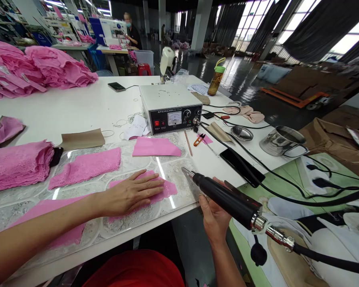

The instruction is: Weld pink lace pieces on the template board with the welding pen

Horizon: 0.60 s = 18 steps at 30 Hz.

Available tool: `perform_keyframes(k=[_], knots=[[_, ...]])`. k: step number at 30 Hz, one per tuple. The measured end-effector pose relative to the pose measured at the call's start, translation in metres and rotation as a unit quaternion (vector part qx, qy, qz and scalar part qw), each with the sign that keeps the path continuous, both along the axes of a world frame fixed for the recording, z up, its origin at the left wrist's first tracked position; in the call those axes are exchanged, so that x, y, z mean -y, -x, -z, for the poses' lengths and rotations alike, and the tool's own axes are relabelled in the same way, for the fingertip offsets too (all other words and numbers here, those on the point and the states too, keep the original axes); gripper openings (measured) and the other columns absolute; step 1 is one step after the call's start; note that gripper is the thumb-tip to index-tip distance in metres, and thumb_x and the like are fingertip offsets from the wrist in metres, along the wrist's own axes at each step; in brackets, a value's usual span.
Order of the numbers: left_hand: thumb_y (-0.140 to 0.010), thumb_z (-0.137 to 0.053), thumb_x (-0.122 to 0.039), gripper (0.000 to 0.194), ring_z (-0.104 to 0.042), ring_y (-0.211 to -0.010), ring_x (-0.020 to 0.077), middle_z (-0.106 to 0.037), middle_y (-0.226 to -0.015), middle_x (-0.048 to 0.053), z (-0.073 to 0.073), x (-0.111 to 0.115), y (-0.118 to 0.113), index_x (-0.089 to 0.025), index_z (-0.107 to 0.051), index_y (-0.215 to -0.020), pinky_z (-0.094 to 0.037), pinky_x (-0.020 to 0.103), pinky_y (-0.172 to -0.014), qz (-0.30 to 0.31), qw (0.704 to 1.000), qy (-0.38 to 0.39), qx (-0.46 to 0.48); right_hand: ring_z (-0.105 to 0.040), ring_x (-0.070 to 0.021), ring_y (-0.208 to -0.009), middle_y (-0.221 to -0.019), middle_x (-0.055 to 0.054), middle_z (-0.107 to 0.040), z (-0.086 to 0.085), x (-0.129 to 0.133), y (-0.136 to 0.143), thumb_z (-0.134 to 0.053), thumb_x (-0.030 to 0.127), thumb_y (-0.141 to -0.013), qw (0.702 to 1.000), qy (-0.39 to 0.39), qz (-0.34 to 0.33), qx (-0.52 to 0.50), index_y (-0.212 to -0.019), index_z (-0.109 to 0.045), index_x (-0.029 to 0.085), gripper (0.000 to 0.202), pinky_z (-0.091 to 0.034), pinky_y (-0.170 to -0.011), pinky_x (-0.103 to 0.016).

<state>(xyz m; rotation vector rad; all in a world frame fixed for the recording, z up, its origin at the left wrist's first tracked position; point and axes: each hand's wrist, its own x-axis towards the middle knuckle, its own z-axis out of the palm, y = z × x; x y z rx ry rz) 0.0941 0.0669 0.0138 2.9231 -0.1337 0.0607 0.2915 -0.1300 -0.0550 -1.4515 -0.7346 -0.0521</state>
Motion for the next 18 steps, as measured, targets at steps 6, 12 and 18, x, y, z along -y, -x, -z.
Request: perform_keyframes(k=[6,12,18], knots=[[-0.103,-0.030,-0.038,0.044,-0.028,-0.144,0.0223,-0.037,-0.152,0.002,0.008,0.001,-0.010,-0.028,-0.038,-0.145,-0.011,0.046,-0.120,0.009,1.000,0.015,-0.020,-0.058,-0.0203,-0.113,-0.131,-0.005,-0.051,-0.011,-0.034,0.005,-0.066,0.025,-0.080,0.986,-0.150,-0.019,-0.073,-0.133,-0.041,0.032,0.060,-0.044,-0.104,-0.054],[-0.103,-0.030,-0.039,0.044,-0.027,-0.144,0.0221,-0.035,-0.153,0.000,0.010,0.002,-0.009,-0.030,-0.036,-0.146,-0.009,0.045,-0.120,0.003,1.000,0.001,-0.022,-0.059,-0.0148,-0.089,-0.108,-0.002,-0.054,-0.024,-0.058,-0.003,-0.055,0.028,-0.085,0.959,-0.259,0.013,-0.113,-0.114,-0.055,0.029,0.029,-0.051,-0.094,-0.045],[-0.103,-0.030,-0.038,0.044,-0.029,-0.143,0.0236,-0.037,-0.152,0.001,0.012,0.003,-0.009,-0.027,-0.040,-0.144,-0.010,0.046,-0.120,0.005,1.000,0.000,-0.009,-0.049,-0.0079,-0.059,-0.092,0.001,-0.051,-0.060,-0.054,-0.016,-0.049,0.032,-0.082,0.936,-0.313,-0.023,-0.161,-0.101,-0.058,0.026,0.021,-0.047,-0.055,-0.026]])
